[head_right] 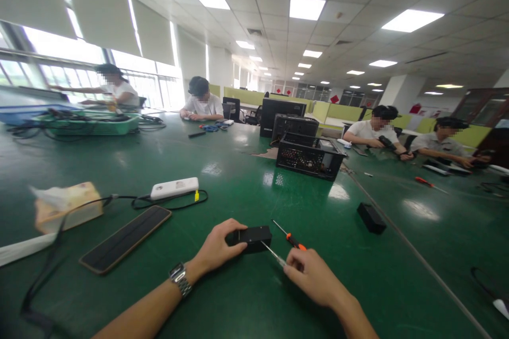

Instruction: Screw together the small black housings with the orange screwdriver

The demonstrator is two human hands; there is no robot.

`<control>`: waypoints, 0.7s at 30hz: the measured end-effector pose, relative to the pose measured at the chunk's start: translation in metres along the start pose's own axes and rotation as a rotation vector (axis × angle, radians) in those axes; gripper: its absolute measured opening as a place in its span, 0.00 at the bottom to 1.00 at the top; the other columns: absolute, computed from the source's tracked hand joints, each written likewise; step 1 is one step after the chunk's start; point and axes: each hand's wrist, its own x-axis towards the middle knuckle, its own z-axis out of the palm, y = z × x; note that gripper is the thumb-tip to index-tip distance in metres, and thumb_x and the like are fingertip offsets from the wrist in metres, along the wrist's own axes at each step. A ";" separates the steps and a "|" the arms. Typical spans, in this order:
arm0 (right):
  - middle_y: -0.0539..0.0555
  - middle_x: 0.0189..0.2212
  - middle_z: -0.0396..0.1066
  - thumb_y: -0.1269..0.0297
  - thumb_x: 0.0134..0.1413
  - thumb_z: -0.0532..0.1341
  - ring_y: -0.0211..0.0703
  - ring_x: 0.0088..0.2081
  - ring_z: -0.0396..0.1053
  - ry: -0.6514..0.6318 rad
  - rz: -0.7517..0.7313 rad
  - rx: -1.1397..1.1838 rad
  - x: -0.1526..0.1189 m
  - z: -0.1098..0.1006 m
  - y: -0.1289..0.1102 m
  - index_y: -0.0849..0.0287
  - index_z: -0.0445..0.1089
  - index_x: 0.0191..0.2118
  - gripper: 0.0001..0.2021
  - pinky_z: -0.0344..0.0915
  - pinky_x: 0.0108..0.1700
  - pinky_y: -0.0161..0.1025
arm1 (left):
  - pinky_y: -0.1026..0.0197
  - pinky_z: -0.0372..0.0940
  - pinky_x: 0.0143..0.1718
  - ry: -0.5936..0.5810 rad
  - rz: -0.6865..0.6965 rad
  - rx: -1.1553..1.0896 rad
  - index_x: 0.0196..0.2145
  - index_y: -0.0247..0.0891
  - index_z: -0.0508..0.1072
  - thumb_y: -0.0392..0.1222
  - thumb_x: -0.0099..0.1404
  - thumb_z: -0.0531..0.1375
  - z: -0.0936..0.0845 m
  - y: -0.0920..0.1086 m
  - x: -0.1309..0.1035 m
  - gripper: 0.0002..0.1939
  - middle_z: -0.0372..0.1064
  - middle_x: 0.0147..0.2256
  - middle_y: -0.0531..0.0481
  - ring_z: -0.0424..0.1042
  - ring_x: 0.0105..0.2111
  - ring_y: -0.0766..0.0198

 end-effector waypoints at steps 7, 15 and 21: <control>0.46 0.21 0.63 0.58 0.59 0.56 0.35 0.24 0.59 -0.035 0.052 0.097 0.001 0.000 0.006 0.59 0.67 0.28 0.12 0.54 0.27 0.32 | 0.58 0.64 0.43 0.007 -0.001 0.008 0.42 0.40 0.75 0.42 0.56 0.65 0.001 -0.001 0.000 0.15 0.72 0.38 0.50 0.71 0.38 0.58; 0.46 0.21 0.62 0.58 0.57 0.57 0.35 0.25 0.57 0.014 0.036 0.082 0.001 0.000 0.008 0.59 0.67 0.27 0.12 0.53 0.28 0.32 | 0.58 0.64 0.42 0.002 0.002 0.007 0.42 0.40 0.75 0.42 0.56 0.65 0.001 0.000 0.000 0.14 0.72 0.38 0.49 0.71 0.38 0.57; 0.47 0.23 0.66 0.59 0.56 0.58 0.36 0.25 0.60 0.057 0.020 0.026 0.001 -0.002 0.003 0.59 0.70 0.30 0.10 0.55 0.29 0.32 | 0.59 0.64 0.42 0.001 0.001 -0.002 0.42 0.40 0.75 0.41 0.56 0.64 0.000 0.002 0.000 0.14 0.72 0.38 0.49 0.71 0.39 0.57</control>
